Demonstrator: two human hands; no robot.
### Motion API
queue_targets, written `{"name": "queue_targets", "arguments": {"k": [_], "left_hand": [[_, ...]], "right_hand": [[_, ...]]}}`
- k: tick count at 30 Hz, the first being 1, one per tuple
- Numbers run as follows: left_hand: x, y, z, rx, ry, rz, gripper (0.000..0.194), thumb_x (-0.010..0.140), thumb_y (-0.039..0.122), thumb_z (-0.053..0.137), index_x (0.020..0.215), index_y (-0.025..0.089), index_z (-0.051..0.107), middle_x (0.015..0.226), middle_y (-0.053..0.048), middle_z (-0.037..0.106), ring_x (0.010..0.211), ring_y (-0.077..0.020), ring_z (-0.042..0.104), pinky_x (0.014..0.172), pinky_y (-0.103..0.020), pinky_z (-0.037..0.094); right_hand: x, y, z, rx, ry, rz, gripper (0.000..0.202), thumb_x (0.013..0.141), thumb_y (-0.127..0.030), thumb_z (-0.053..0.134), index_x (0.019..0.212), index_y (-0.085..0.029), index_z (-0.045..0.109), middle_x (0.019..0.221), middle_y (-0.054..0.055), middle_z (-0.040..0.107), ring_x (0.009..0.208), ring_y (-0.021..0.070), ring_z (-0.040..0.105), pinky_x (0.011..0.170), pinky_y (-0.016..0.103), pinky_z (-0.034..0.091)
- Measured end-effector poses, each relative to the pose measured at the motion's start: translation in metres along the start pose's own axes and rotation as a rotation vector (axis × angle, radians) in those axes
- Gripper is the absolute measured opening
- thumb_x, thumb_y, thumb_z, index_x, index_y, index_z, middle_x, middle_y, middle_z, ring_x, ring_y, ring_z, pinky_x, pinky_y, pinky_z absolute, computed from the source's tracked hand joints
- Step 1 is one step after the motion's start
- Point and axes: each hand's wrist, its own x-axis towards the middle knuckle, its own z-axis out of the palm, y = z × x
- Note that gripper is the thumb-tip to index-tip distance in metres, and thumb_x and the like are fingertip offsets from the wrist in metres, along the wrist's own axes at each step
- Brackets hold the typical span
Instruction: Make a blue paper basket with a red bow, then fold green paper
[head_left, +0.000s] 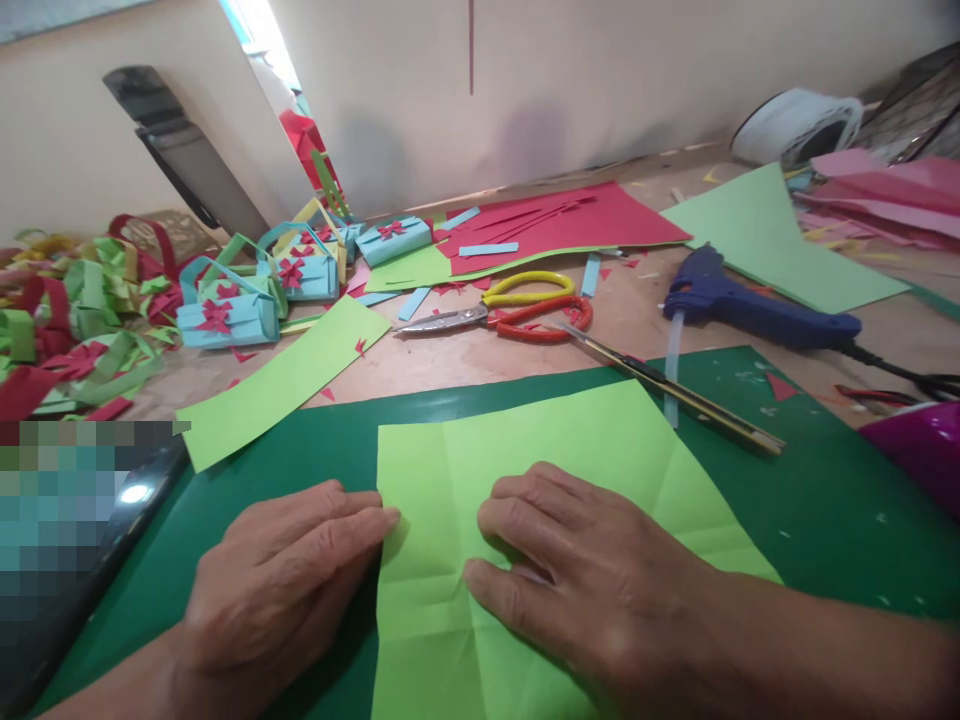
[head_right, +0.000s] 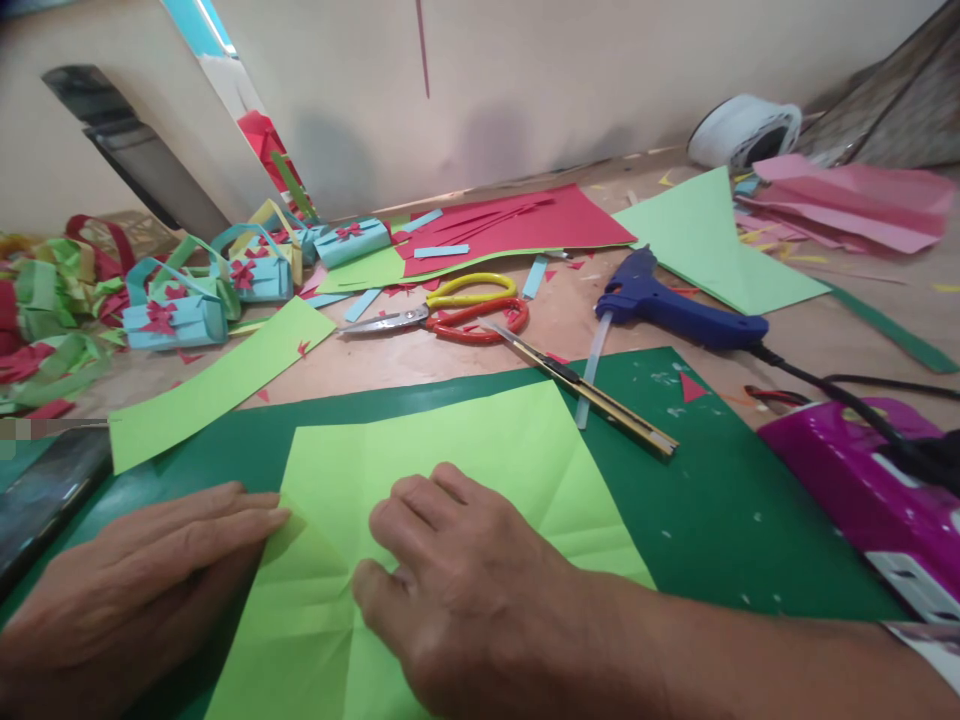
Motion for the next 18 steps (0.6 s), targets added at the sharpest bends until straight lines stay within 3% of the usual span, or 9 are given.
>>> {"name": "queue_targets", "arguments": {"k": [5,9,14,18], "left_hand": [[0.014,0.009,0.000,0.036,0.016,-0.027,0.023,0.089,0.028,0.047,0.074,0.023,0.063,0.065,0.005,0.070,0.054,-0.0103,0.065,0.050,-0.016,0.049],[0.016,0.007,0.006,-0.159,0.077,0.126,0.014,0.088,0.017,0.051,0.078,0.020,0.061,0.071,0.003,0.069,0.058,-0.0085,0.062,0.056,-0.016,0.048],[0.002,-0.002,0.011,-0.176,-0.047,0.137,0.015,0.086,0.012,0.055,0.093,0.022,0.063,0.081,-0.001,0.063,0.064,-0.0097,0.056,0.057,-0.019,0.043],[-0.004,-0.002,0.013,-0.170,-0.136,0.119,0.020,0.087,0.016,0.053,0.102,0.025,0.063,0.079,-0.001,0.058,0.061,-0.0100,0.051,0.053,-0.021,0.038]], "right_hand": [[0.000,-0.001,0.000,0.012,-0.022,0.003,0.029,0.088,-0.014,0.037,0.097,-0.013,0.065,0.083,0.011,0.057,0.078,0.0216,0.047,0.073,0.039,0.043],[0.001,0.000,0.000,-0.001,-0.024,0.006,0.027,0.087,-0.013,0.039,0.097,-0.014,0.064,0.084,0.011,0.057,0.079,0.0217,0.047,0.074,0.039,0.042],[0.001,0.001,0.007,-0.035,0.039,-0.007,0.022,0.088,-0.014,0.042,0.092,-0.015,0.064,0.082,0.009,0.057,0.078,0.0205,0.047,0.073,0.037,0.042],[0.001,0.005,0.017,-0.073,0.150,0.008,0.026,0.091,-0.018,0.040,0.075,-0.018,0.061,0.080,0.006,0.058,0.074,0.0188,0.048,0.068,0.033,0.041]]}}
